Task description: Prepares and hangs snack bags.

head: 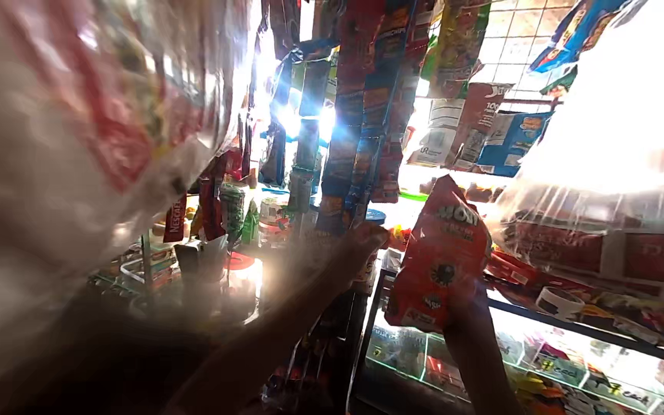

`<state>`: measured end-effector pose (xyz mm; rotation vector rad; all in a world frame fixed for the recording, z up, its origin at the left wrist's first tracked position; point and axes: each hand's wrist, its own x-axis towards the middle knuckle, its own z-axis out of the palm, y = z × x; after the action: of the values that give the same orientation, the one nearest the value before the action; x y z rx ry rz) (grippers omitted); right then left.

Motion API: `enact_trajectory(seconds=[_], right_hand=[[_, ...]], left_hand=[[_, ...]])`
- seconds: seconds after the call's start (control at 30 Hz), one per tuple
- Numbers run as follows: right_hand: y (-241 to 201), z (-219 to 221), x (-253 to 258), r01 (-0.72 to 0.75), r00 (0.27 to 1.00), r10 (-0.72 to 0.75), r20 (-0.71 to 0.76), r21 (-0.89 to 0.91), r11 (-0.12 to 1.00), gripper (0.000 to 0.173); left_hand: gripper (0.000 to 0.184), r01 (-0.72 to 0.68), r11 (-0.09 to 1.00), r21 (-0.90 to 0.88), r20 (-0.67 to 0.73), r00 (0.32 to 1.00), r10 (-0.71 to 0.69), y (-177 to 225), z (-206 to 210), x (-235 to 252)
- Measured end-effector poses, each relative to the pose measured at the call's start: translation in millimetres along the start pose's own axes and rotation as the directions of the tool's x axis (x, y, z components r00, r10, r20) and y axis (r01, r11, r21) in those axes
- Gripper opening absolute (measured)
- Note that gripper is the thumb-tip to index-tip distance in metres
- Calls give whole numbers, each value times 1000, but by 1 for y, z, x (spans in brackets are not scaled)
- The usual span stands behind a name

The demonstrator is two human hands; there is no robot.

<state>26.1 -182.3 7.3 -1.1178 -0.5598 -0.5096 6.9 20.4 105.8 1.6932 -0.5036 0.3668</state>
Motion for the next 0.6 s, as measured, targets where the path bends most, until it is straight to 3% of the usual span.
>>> enact_trajectory(seconds=[0.13,0.23,0.37,0.5,0.57,0.6], right_hand=[[-12,18,33,8,1000,-8,-12,39,999,77],[-21,32,59,61,998,-60,-8,101,993,61],[-34,49,91,199,980,-200,-2,84,976,60],[-42,54,130,264,964,-264,-13,91,960,61],[-51,59,144,275,961,-274,-28,115,955,54],[-56,61,149,283,959,-284,-12,129,950,55]], left_hand=[[27,0,981,195,79,997,-16,-62,-15,-5],[29,66,882,467,99,987,-126,-98,-27,-4],[31,96,751,654,79,978,-194,-129,-39,-6],[31,-5,661,750,138,979,-150,-135,-37,-11],[33,1,576,817,146,967,-209,-104,-23,-17],[36,56,556,829,139,943,-303,-72,-12,-23]])
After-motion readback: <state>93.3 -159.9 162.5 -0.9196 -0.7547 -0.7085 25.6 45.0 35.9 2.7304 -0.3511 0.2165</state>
